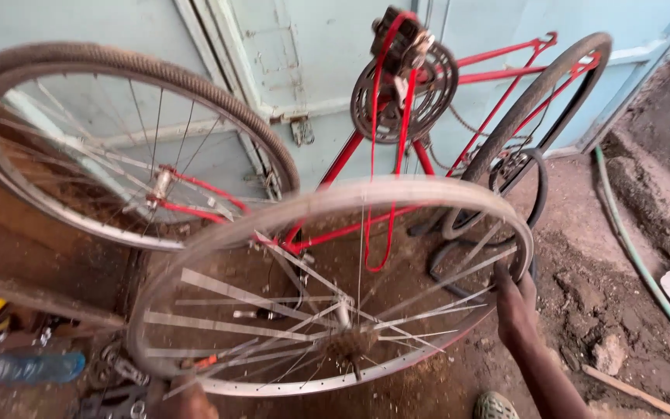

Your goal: The person is repairing a bicycle wheel by hand, inserting and adjusting spokes into the hub and rim. The person rotates the wheel to access different sections and ensures the spokes are properly seated.

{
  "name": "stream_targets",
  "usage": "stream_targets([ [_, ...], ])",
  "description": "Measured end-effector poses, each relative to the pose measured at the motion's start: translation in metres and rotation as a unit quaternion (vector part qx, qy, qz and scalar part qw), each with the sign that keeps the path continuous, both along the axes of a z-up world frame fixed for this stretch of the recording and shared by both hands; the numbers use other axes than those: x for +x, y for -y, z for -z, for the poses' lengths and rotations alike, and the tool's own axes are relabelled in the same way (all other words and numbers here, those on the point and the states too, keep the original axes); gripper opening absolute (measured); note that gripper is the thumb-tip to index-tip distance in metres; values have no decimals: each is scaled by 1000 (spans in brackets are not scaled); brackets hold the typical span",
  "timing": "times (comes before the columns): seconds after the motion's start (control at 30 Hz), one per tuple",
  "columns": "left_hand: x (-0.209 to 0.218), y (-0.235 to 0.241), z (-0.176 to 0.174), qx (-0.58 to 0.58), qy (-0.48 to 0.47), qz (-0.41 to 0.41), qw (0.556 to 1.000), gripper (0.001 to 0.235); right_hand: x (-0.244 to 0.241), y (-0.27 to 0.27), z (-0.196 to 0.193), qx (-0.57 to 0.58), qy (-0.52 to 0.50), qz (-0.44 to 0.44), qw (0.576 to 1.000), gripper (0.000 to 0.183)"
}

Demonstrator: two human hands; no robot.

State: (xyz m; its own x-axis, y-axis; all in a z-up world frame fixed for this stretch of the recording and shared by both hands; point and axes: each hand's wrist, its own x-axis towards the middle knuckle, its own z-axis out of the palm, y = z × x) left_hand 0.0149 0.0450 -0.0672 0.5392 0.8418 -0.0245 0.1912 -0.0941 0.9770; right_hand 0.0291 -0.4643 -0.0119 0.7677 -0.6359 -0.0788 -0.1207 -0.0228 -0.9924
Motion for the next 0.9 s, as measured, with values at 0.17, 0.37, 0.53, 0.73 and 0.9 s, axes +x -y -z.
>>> stream_targets([
  [0.17,28,14,-53,-147,49,-10,988,29,0,-5,5,-26,-17,-6,1000,38],
  [0.37,26,11,-68,-118,20,15,993,25,5,-5,15,-62,-81,7,995,41],
  [0.53,31,0,-40,-41,27,22,999,25,10,-4,18,-39,-71,23,996,38],
  [0.73,26,9,-65,-68,27,24,997,27,7,-8,11,5,-64,37,997,43],
  [0.9,28,2,-51,-68,58,50,995,22,8,-1,15,80,-58,56,994,42],
])
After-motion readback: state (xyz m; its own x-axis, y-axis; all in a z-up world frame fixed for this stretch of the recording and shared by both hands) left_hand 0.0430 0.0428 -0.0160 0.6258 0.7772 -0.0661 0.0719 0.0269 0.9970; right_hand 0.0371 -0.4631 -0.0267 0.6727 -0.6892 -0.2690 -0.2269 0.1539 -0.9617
